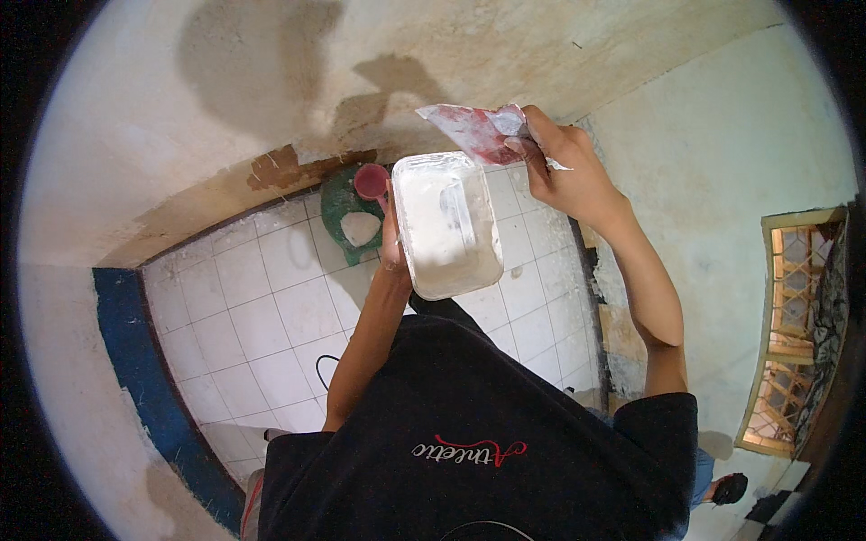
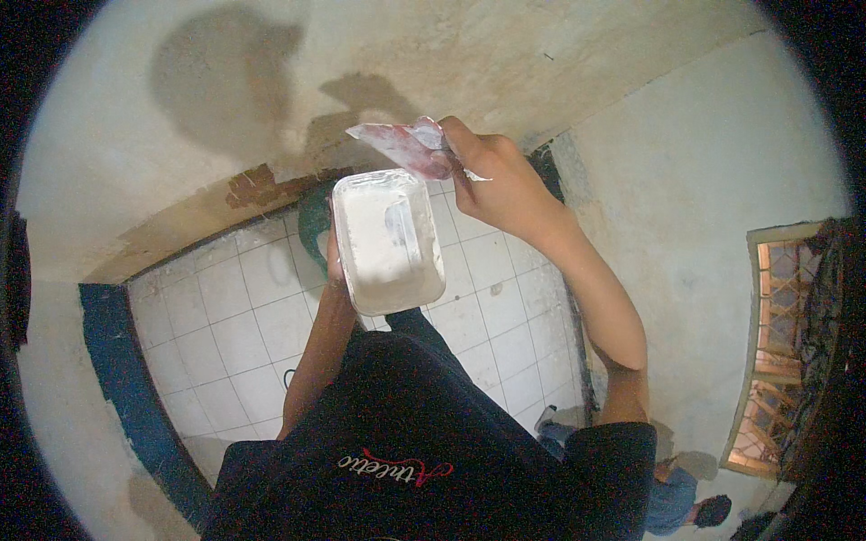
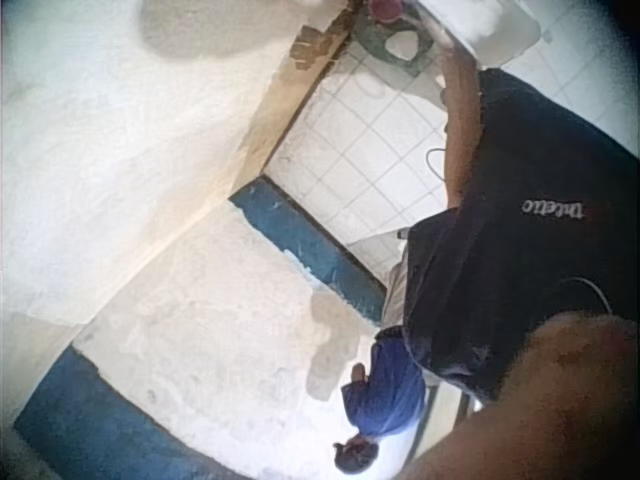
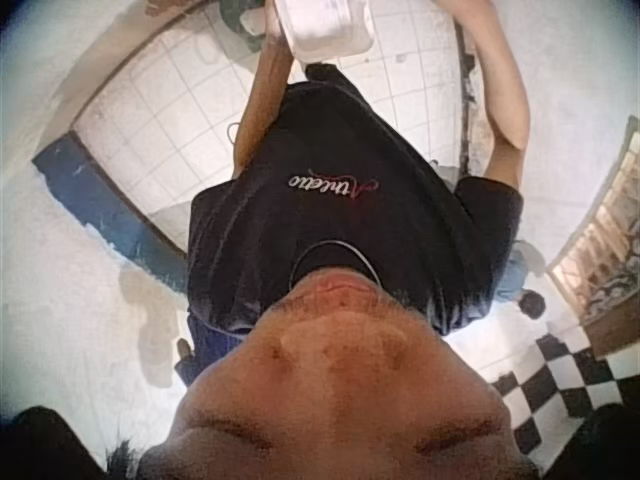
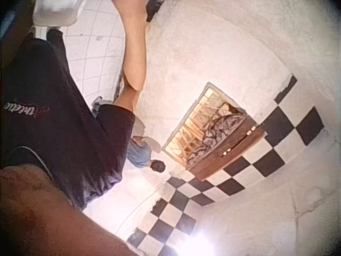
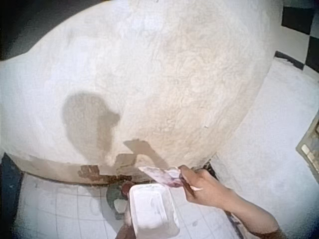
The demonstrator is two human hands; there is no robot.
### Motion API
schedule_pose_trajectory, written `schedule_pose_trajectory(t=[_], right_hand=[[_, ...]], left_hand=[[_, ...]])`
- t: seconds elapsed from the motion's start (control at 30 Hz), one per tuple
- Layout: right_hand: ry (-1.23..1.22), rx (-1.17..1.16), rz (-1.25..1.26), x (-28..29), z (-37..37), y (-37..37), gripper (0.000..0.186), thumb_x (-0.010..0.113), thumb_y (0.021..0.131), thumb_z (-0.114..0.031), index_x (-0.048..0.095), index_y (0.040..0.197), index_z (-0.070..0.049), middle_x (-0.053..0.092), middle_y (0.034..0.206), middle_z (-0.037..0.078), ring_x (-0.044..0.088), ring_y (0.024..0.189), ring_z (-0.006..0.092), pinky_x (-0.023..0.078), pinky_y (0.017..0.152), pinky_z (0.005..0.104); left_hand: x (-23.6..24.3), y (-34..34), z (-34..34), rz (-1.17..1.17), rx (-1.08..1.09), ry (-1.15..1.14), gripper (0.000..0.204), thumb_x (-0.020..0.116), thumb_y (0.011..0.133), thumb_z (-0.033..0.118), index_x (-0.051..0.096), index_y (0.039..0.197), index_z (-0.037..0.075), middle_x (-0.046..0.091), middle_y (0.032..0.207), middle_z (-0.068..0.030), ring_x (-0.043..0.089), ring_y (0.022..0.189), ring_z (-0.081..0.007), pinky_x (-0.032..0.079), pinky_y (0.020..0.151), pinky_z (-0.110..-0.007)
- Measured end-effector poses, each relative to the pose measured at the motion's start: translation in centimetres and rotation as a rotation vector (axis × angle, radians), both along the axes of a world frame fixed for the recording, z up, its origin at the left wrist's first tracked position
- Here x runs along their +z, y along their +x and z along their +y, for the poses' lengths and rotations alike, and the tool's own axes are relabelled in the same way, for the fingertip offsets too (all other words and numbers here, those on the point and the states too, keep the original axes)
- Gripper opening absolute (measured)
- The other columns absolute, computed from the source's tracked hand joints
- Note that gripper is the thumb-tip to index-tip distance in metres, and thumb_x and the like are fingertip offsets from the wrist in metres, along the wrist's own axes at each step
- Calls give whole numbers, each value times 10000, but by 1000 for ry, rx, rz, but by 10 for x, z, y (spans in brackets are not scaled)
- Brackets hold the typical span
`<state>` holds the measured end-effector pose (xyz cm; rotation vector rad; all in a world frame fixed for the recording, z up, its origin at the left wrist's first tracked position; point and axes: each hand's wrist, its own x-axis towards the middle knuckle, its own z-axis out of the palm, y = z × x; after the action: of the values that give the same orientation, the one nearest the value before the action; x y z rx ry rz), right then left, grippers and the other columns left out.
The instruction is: The person applies putty to a wall using a scraper, mixing it with a smaller tool in a container between applications.
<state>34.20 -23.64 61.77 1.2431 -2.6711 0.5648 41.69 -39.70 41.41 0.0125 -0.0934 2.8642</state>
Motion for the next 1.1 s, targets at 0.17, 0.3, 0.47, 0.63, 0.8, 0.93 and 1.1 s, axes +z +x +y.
schedule_pose_trajectory(t=[0.17,0.3,0.47,0.63,0.8,0.93,1.1], right_hand=[[-51,-31,-33,-6,3,2,303,577,791,98,532,1081,20,552,706,247,548,613,430,447,540,386],[8,-52,-71,-3,1,3,300,586,750,96,488,1028,37,565,690,256,589,687,454,444,576,474],[29,-130,-146,0,1,8,193,600,792,62,499,953,27,563,688,257,580,684,459,425,566,485],[94,-207,-196,0,6,17,150,613,807,39,525,928,29,566,696,262,566,694,465,425,609,493],[61,-256,-292,1,7,23,181,613,793,39,559,965,55,597,752,266,564,726,470,442,678,485],[55,-240,-241,-1,9,28,188,617,789,42,563,968,65,612,778,263,574,732,465,451,665,475],[102,-275,-282,0,10,32,215,598,790,61,574,1003,74,607,779,277,594,739,455,462,640,459]], left_hand=[[3,0,-1,27,-50,26,688,333,980,591,378,1435,77,507,1380,-152,558,1204,-314,449,1023,-519],[2,0,0,5,-42,-9,691,336,975,598,385,1429,80,513,1372,-153,556,1208,-314,452,1018,-527],[-6,3,0,-53,-16,-83,678,356,972,594,406,1409,78,544,1333,-138,579,1171,-296,479,996,-490],[-13,2,3,-102,24,-156,635,350,987,565,437,1385,78,574,1284,-120,591,1148,-279,487,989,-467],[-27,-2,6,-34,63,-173,617,341,993,556,450,1379,87,586,1276,-108,587,1157,-272,482,996,-460],[-29,-4,8,-54,4,-61,608,326,997,552,432,1401,109,564,1320,-100,578,1175,-277,473,1005,-472],[-45,-2,11,-37,57,-4,565,311,1005,469,441,1389,75,537,1346,-149,554,1201,-329,457,1017,-513]])
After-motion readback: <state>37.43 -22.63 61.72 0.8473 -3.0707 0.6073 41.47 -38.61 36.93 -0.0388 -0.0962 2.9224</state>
